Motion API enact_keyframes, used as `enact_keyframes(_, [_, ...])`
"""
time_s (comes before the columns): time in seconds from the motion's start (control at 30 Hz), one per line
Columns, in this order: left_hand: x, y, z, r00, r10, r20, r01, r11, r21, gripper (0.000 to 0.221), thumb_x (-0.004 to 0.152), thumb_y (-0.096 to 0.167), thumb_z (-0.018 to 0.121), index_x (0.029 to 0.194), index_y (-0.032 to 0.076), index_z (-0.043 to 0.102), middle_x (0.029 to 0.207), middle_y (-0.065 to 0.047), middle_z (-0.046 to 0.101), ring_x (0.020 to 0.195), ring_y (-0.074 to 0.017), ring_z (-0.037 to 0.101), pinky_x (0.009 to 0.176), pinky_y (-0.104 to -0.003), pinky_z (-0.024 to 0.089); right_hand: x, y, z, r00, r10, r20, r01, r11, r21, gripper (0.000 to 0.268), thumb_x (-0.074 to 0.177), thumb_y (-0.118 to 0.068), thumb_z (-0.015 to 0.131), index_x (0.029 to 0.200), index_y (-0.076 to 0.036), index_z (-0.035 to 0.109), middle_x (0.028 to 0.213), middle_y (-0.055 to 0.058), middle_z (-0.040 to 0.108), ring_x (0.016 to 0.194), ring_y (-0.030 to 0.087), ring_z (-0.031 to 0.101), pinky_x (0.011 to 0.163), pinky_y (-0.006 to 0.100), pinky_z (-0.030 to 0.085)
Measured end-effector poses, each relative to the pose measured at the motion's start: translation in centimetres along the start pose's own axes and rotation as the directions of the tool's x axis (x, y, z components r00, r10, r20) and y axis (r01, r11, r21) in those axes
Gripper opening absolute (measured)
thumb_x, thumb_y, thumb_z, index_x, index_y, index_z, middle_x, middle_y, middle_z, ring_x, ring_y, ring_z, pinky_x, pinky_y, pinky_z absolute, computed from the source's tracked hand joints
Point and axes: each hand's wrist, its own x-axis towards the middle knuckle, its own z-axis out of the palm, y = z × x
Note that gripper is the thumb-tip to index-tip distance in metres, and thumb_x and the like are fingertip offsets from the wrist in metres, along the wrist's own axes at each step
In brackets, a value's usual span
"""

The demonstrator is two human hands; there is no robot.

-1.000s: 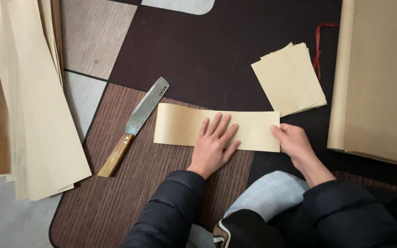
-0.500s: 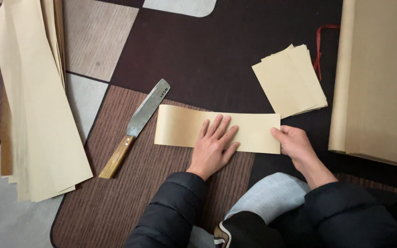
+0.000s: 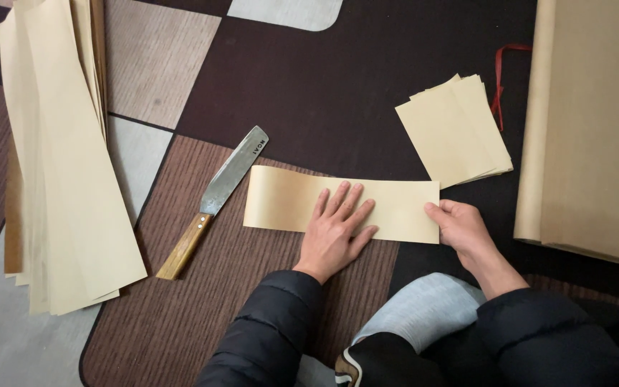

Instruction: Folding long strips of material and cutting them into smaller rectangular pieces using a knife

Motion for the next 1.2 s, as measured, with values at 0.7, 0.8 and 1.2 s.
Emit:
enact_keyframes(0.7, [-0.1,-0.3,0.4,1.000,0.017,-0.026,-0.017,1.000,-0.008,0.053,0.111,0.053,0.068,0.154,0.022,0.073,0.170,-0.013,0.062,0.166,-0.0350,0.048,0.139,-0.061,0.029,1.2,1.3,-0.1,0.999,-0.018,-0.031,0.019,0.999,0.037,0.039,0.116,-0.022,0.072,0.136,0.012,0.071,0.120,0.029,0.081,0.106,0.040,0.081,0.084,0.055,0.067])
enact_keyframes(0.8, [0.6,-1.2,-1.4,0.992,0.105,-0.070,-0.097,0.989,0.108,0.049,0.111,0.046,0.072,0.151,0.018,0.073,0.166,-0.016,0.065,0.162,-0.0372,0.052,0.137,-0.060,0.031,4.0,3.2,-3.0,0.994,-0.084,-0.067,0.080,0.995,-0.057,0.040,0.116,-0.017,0.075,0.139,0.015,0.069,0.123,0.032,0.077,0.109,0.038,0.077,0.085,0.056,0.065])
enact_keyframes(1.2, [-8.7,-11.3,-8.7,0.996,-0.051,0.076,0.024,0.946,0.324,0.057,0.119,0.035,0.051,0.171,0.011,0.052,0.181,-0.008,0.049,0.170,-0.0305,0.040,0.138,-0.051,0.031,3.4,2.4,-6.3,0.991,-0.080,-0.105,0.048,0.960,-0.276,0.022,0.112,-0.027,0.078,0.109,-0.006,0.086,0.095,0.005,0.078,0.080,0.015,0.064,0.064,0.033,0.044])
